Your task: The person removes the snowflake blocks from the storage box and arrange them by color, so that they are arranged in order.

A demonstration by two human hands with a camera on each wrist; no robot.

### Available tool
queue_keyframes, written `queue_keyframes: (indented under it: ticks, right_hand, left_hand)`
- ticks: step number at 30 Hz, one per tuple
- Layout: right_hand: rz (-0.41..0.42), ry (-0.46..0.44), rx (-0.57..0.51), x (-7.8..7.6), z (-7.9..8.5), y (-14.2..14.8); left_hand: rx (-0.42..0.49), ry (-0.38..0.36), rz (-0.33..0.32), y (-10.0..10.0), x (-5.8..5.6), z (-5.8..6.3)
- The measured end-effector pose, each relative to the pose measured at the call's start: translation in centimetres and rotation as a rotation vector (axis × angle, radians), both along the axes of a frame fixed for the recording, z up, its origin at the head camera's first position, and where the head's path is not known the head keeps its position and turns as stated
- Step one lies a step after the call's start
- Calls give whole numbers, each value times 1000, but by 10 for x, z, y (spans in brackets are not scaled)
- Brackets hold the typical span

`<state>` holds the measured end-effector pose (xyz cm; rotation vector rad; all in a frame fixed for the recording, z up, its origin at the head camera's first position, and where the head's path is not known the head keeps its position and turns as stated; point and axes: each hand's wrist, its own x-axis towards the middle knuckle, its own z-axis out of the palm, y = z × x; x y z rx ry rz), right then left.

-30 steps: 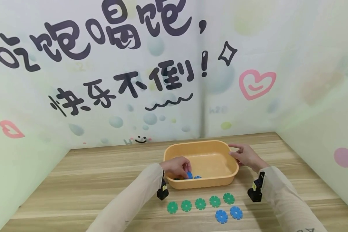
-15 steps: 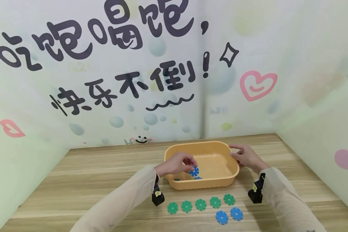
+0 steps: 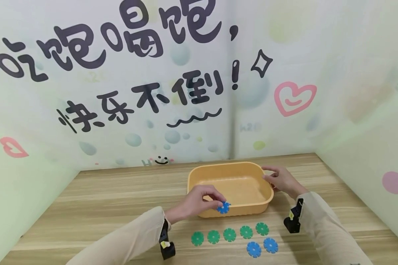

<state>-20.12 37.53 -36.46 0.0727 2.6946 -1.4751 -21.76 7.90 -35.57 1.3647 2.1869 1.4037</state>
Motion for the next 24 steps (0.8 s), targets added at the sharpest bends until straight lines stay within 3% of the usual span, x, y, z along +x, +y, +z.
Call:
queue_keyframes:
  ticks: [4, 8, 15, 24]
  right_hand:
    - [6, 1, -4, 0, -1, 0]
    - [10, 1, -6, 0, 0, 0]
    - [11, -1, -8, 1, 0, -1]
    - [-1, 1, 0, 0, 0, 0]
  left_hand:
    - [55, -37, -31, -4, 15, -9]
    - [30, -86, -49, -5, 25, -19]
    - [-36, -71, -91, 0, 44, -19]
    - [-169, 0, -109, 14, 50, -38]
